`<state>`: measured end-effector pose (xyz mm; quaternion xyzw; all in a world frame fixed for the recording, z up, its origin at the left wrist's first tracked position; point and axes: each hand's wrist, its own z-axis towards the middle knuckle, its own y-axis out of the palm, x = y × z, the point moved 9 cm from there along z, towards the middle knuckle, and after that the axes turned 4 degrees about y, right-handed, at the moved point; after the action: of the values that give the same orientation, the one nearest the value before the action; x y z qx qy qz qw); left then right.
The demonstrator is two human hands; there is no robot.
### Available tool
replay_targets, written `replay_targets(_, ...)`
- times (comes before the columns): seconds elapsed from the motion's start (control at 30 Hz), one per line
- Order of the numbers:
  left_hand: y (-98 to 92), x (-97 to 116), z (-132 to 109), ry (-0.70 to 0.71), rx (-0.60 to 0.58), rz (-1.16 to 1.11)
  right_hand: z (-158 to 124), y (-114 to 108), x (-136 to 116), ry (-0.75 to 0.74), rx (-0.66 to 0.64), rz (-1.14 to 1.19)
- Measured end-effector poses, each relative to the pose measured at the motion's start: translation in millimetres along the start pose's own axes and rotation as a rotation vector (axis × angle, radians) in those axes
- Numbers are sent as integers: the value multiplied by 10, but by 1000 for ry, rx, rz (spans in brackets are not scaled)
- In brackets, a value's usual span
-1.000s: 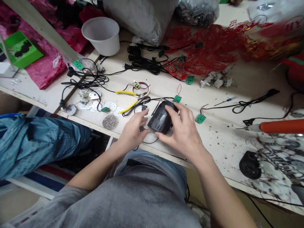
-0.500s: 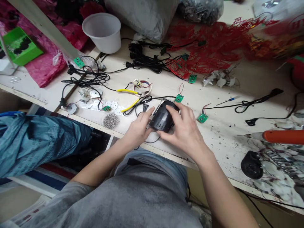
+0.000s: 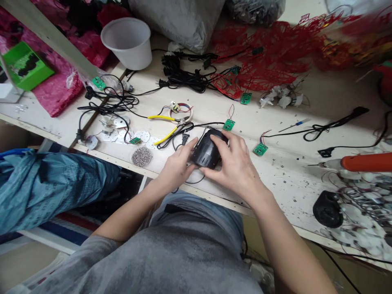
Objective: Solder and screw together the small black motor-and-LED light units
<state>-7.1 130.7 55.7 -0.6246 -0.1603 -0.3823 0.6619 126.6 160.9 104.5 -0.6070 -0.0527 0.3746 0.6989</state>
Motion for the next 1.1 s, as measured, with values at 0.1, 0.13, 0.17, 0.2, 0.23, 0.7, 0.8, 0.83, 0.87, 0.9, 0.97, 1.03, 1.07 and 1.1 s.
replay_targets(0.1, -6, -11, 3, -3, 1, -7, -4, 13, 19, 3, -4, 16)
replay_targets(0.13, -8, -19, 3, -7, 3, -12, -8, 22, 28, 3, -6, 24)
replay_targets(0.17, -10, -28, 3, -11, 6, -18, -13, 29, 37, 4, -8, 32)
replay_targets(0.2, -9, -37, 3, -13, 7, -27, -19, 34, 45, 5, -9, 38)
replay_targets(0.23, -7, -43, 2, -12, 6, -36, -25, 38, 52, 7, -10, 44)
replay_targets(0.7, 1, -26, 10, -22, -55, -34, -69, 56, 93, -16, 6, 35)
replay_targets(0.8, -27, -102, 31, -44, -129, -239, -100, 70, 114, -19, 17, 55)
replay_targets(0.83, -28, -133, 56, -64, -165, -325, -112, 75, 119, -21, 18, 65)
replay_targets(0.87, -29, -168, 96, -96, -193, -399, -123, 80, 124, -23, 18, 76)
replay_targets(0.9, -30, -206, 151, -140, -206, -445, -131, 86, 130, -25, 20, 89)
replay_targets(0.97, -26, -260, 299, -229, -191, -444, -137, 97, 143, -31, 29, 122)
replay_targets(1.03, 6, -235, 468, -269, -163, -389, -124, 105, 157, -30, 36, 168)
replay_targets(1.07, 34, -203, 542, -279, -154, -375, -114, 104, 162, -24, 32, 199)
replay_targets(1.1, 56, -177, 599, -296, -139, -376, -104, 92, 168, -9, 32, 238)
